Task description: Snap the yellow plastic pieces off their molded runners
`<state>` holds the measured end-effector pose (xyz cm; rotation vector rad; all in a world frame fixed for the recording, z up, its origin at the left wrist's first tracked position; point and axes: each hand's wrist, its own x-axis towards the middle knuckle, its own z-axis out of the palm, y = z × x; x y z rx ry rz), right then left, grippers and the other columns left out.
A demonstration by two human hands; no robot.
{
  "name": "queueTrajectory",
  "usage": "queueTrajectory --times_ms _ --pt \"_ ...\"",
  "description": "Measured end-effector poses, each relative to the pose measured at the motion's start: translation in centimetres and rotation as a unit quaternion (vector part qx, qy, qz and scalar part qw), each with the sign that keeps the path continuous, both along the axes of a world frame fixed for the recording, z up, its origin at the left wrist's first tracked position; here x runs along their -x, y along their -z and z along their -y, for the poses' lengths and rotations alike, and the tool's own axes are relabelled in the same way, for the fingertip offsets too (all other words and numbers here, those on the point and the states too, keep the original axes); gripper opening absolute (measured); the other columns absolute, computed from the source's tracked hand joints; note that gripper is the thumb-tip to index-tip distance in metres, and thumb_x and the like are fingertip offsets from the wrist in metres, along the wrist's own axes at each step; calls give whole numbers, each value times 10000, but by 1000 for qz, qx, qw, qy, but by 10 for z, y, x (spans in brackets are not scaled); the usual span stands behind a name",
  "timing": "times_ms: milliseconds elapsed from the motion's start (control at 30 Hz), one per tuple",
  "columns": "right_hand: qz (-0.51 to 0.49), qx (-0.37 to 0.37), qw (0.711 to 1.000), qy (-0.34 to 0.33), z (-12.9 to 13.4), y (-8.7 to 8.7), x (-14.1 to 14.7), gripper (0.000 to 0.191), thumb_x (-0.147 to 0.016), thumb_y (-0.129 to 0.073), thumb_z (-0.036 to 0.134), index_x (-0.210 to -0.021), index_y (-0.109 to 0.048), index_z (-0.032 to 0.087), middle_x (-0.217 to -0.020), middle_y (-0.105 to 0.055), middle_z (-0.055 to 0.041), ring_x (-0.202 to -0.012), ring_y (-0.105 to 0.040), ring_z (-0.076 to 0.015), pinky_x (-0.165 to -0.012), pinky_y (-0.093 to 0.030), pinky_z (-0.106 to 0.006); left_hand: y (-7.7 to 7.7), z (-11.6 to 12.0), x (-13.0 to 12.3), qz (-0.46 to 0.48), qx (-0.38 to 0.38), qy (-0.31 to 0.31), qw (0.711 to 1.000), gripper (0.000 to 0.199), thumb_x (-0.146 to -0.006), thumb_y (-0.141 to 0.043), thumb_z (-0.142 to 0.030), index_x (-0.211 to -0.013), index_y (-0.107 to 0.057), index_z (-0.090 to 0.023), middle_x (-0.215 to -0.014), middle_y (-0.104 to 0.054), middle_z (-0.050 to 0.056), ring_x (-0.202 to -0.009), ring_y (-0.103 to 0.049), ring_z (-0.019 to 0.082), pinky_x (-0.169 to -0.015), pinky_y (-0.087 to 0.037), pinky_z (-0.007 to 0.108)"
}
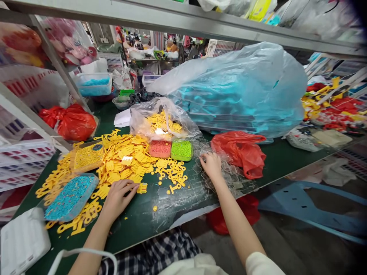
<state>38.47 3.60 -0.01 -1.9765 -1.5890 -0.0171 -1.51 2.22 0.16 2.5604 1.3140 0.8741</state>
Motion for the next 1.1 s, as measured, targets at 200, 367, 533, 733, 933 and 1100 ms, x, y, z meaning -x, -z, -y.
queueTrajectory --times_ms 200,367,533,733,933,1100 --pt "-119 -12 990 -74 22 -20 30 459 -939 -397 513 -820 -684 175 -765 -684 -66 -698 -580 -205 -642 -439 -305 -23 4 -12 66 28 5 997 353 -946 -487 -467 -891 -758 -247 -856 -707 56 -813 -637 209 -748 -492 341" --pt "-351 37 905 -238 38 -29 94 476 -912 -446 593 -779 -665 192 -796 -703 -52 -768 -640 -200 -713 -499 -301 -48 15 -34 92 113 67 987 318 -948 -516 -443 -1150 -686 -266 -1024 -704 61 -964 -631 214 -874 -504 360" --pt "-420 123 824 -360 42 -23 153 448 -934 -420 576 -756 -603 207 -751 -655 -25 -745 -625 -177 -727 -499 -296 -49 11 -39 54 182 122 974 575 -874 -646 -449 -1403 -480 -296 -1253 -622 74 -1144 -574 227 -993 -469 378" --pt "-276 149 860 -403 34 -8 186 402 -1003 -323 391 -727 -552 209 -742 -637 -25 -758 -607 -179 -738 -481 -308 -35 -1 -10 -17 184 108 977 394 -859 -670 -424 -1219 -649 -267 -1136 -639 75 -1082 -576 235 -949 -464 375" --pt "2 56 942 -331 36 1 196 307 -895 -608 396 -1110 -625 177 -1031 -631 -104 -1001 -566 -270 -871 -451 -398 -31 -12 4 -105 183 85 974 368 -859 -668 -428 -1173 -677 -237 -1047 -630 69 -1003 -565 241 -882 -439 359" --pt "30 69 937 -341 36 6 193 337 -845 -686 377 -1116 -633 186 -1025 -607 -95 -1008 -543 -266 -875 -448 -386 -29 -16 -4 -166 189 79 965 401 -848 -664 -478 -1168 -687 -236 -980 -591 60 -961 -538 238 -833 -393 343"
